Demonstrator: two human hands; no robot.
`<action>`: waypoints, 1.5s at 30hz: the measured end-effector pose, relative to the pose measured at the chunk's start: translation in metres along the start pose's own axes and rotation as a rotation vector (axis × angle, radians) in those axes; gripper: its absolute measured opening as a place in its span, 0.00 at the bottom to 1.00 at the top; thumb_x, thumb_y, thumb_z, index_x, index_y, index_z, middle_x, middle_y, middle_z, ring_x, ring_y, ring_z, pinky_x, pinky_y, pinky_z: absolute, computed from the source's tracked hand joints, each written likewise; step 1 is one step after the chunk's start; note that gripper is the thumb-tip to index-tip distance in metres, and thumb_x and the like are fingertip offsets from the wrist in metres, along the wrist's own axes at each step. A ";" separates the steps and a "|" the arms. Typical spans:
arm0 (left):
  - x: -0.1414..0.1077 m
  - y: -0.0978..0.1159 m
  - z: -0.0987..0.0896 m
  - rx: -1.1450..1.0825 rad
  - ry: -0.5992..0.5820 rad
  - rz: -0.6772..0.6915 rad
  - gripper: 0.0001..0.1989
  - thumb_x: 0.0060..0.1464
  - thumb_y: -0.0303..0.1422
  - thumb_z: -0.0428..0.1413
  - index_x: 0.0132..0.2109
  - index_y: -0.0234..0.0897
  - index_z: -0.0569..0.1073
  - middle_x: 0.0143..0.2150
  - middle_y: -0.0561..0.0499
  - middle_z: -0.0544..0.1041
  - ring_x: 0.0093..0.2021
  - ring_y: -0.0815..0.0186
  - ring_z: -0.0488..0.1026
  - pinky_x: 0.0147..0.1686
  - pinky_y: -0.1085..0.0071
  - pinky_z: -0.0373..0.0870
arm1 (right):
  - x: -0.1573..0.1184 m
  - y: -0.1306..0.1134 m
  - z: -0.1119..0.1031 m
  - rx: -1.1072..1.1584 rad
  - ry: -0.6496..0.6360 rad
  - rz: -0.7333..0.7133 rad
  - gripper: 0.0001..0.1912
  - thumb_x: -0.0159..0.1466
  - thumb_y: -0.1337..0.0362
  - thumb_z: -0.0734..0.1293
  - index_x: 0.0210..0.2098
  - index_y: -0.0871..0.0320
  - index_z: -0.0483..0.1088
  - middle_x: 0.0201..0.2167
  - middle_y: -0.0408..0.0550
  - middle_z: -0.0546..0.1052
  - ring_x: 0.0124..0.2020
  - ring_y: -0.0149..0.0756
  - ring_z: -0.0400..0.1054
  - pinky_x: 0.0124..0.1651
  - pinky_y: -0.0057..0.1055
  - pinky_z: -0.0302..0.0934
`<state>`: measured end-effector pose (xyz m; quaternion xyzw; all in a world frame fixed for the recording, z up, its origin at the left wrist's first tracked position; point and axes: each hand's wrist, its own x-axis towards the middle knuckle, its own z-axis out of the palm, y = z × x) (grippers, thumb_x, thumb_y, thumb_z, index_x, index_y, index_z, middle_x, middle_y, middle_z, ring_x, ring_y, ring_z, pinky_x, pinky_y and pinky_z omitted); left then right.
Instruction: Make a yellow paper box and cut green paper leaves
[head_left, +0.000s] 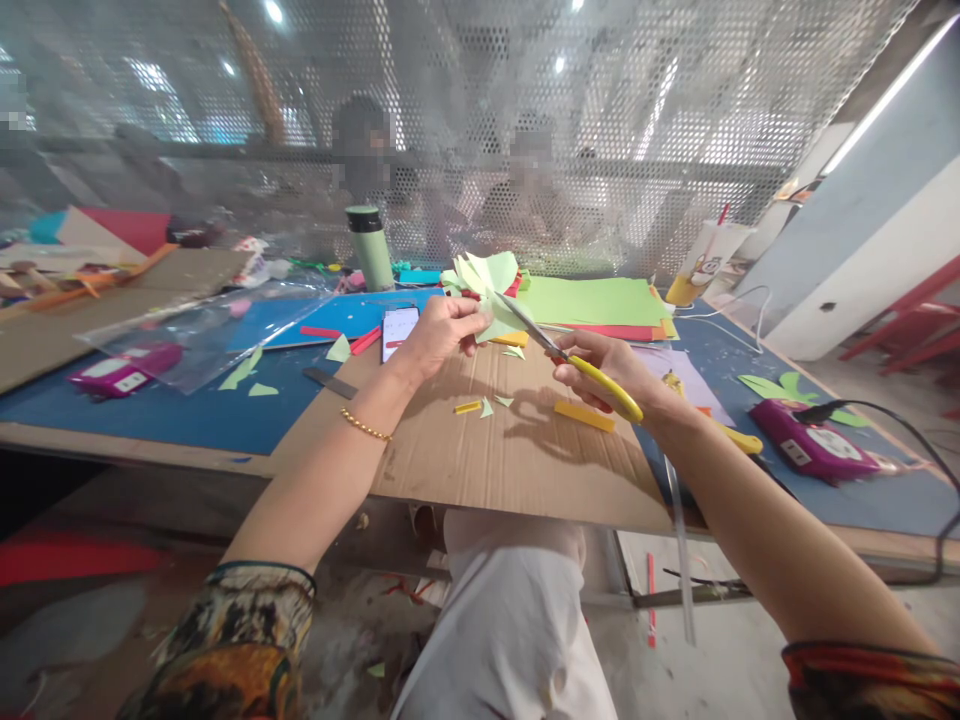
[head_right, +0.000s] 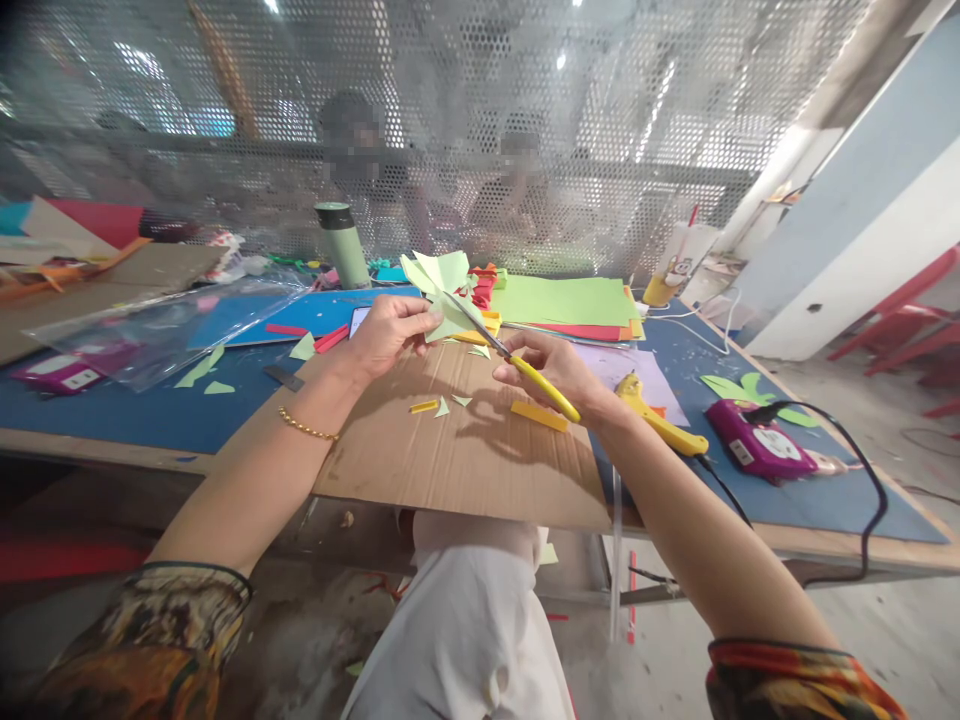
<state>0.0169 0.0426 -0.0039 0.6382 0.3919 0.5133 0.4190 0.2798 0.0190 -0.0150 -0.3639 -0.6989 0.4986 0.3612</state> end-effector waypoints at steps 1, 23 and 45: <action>0.000 0.000 0.000 0.003 0.000 -0.003 0.21 0.51 0.40 0.72 0.21 0.36 0.73 0.20 0.53 0.72 0.19 0.75 0.66 0.19 0.75 0.62 | 0.000 0.000 0.000 0.004 0.003 0.002 0.36 0.46 0.40 0.87 0.37 0.55 0.71 0.16 0.29 0.67 0.10 0.23 0.54 0.11 0.24 0.48; 0.001 -0.003 -0.001 -0.076 -0.011 -0.020 0.19 0.51 0.36 0.73 0.21 0.35 0.75 0.20 0.52 0.74 0.18 0.75 0.68 0.18 0.78 0.61 | -0.002 0.001 -0.001 -0.004 0.023 -0.002 0.33 0.48 0.43 0.87 0.39 0.56 0.73 0.14 0.28 0.65 0.10 0.23 0.54 0.10 0.24 0.47; 0.001 -0.002 -0.003 -0.086 -0.030 -0.025 0.18 0.51 0.36 0.74 0.22 0.34 0.76 0.21 0.51 0.76 0.19 0.75 0.69 0.18 0.78 0.63 | -0.008 -0.002 -0.004 -0.016 0.032 -0.019 0.28 0.52 0.49 0.87 0.39 0.57 0.75 0.16 0.29 0.65 0.12 0.22 0.54 0.13 0.24 0.47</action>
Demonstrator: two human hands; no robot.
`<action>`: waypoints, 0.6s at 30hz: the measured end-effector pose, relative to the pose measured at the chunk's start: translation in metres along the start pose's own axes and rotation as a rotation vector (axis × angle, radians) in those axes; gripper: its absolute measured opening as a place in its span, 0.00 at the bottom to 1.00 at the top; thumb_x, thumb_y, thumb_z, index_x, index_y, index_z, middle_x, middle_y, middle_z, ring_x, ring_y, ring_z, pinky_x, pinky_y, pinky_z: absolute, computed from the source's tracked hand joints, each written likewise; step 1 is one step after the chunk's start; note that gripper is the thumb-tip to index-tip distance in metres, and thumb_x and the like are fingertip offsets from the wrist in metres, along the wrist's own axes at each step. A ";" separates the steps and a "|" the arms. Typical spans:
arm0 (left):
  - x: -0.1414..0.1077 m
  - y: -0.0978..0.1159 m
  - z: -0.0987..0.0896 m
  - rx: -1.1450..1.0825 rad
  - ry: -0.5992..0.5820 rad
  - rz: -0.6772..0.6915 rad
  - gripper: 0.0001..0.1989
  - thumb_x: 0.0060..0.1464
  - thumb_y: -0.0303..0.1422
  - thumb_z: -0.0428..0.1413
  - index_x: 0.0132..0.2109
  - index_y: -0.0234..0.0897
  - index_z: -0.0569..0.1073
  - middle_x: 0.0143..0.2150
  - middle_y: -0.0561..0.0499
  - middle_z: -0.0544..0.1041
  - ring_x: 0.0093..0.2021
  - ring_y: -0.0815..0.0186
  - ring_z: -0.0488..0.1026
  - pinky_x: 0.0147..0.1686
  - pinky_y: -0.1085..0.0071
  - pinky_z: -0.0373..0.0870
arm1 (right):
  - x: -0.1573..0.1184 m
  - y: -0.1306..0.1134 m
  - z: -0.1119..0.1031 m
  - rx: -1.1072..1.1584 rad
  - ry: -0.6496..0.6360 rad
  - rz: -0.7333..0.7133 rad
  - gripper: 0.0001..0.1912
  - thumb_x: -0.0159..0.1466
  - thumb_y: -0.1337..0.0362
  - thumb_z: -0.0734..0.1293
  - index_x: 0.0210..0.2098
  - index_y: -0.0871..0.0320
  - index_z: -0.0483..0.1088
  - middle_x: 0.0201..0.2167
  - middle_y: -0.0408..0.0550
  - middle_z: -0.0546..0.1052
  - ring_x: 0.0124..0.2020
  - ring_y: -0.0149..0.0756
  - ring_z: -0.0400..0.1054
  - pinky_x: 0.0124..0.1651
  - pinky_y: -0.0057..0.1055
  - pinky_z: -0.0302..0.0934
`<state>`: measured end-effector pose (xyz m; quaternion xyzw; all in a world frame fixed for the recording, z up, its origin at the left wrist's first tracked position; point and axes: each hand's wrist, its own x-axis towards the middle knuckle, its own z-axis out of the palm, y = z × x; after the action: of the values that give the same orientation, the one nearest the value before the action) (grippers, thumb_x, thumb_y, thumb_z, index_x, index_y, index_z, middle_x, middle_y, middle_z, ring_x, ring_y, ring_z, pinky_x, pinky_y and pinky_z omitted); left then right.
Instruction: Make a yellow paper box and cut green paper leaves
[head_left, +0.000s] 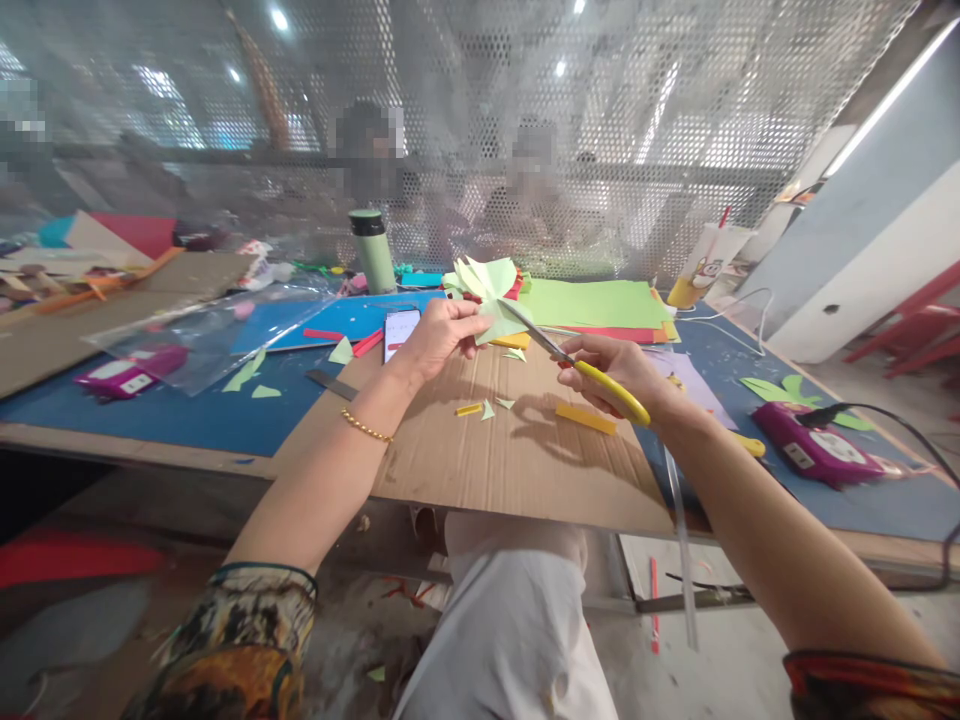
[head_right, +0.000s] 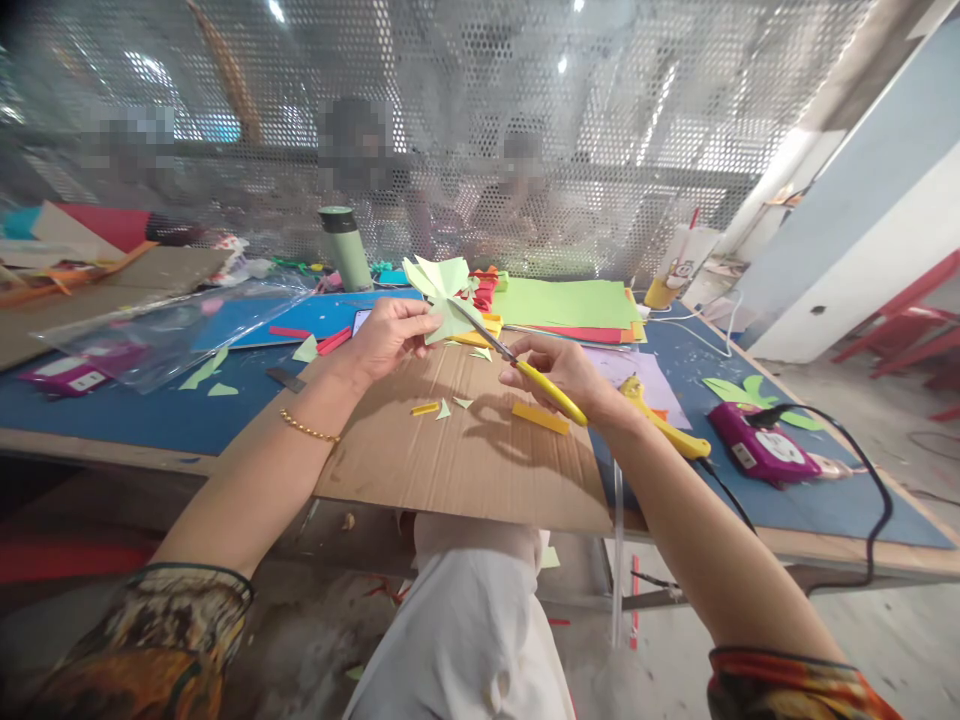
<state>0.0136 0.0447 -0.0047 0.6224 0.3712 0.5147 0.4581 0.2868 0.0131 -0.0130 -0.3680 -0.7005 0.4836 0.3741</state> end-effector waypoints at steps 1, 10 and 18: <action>0.000 0.000 0.000 -0.001 0.002 -0.001 0.18 0.51 0.36 0.74 0.22 0.34 0.76 0.21 0.51 0.76 0.19 0.75 0.69 0.18 0.78 0.62 | 0.000 0.000 0.000 -0.001 -0.001 -0.003 0.28 0.52 0.49 0.87 0.39 0.57 0.75 0.16 0.29 0.65 0.12 0.22 0.54 0.13 0.24 0.47; -0.001 0.002 0.003 -0.008 0.013 -0.012 0.19 0.51 0.36 0.75 0.21 0.34 0.76 0.20 0.50 0.75 0.19 0.75 0.69 0.18 0.78 0.62 | 0.003 0.003 -0.003 -0.029 0.009 -0.030 0.28 0.52 0.49 0.87 0.40 0.57 0.76 0.16 0.30 0.67 0.11 0.23 0.56 0.13 0.24 0.46; -0.002 0.004 0.003 -0.019 0.019 -0.014 0.17 0.48 0.35 0.74 0.21 0.34 0.77 0.20 0.51 0.75 0.19 0.74 0.69 0.17 0.78 0.63 | 0.001 0.002 -0.002 -0.033 0.010 -0.021 0.27 0.52 0.49 0.87 0.40 0.57 0.76 0.16 0.30 0.67 0.11 0.23 0.55 0.13 0.25 0.45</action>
<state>0.0161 0.0411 -0.0018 0.6107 0.3750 0.5207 0.4640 0.2887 0.0150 -0.0138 -0.3693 -0.7103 0.4663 0.3763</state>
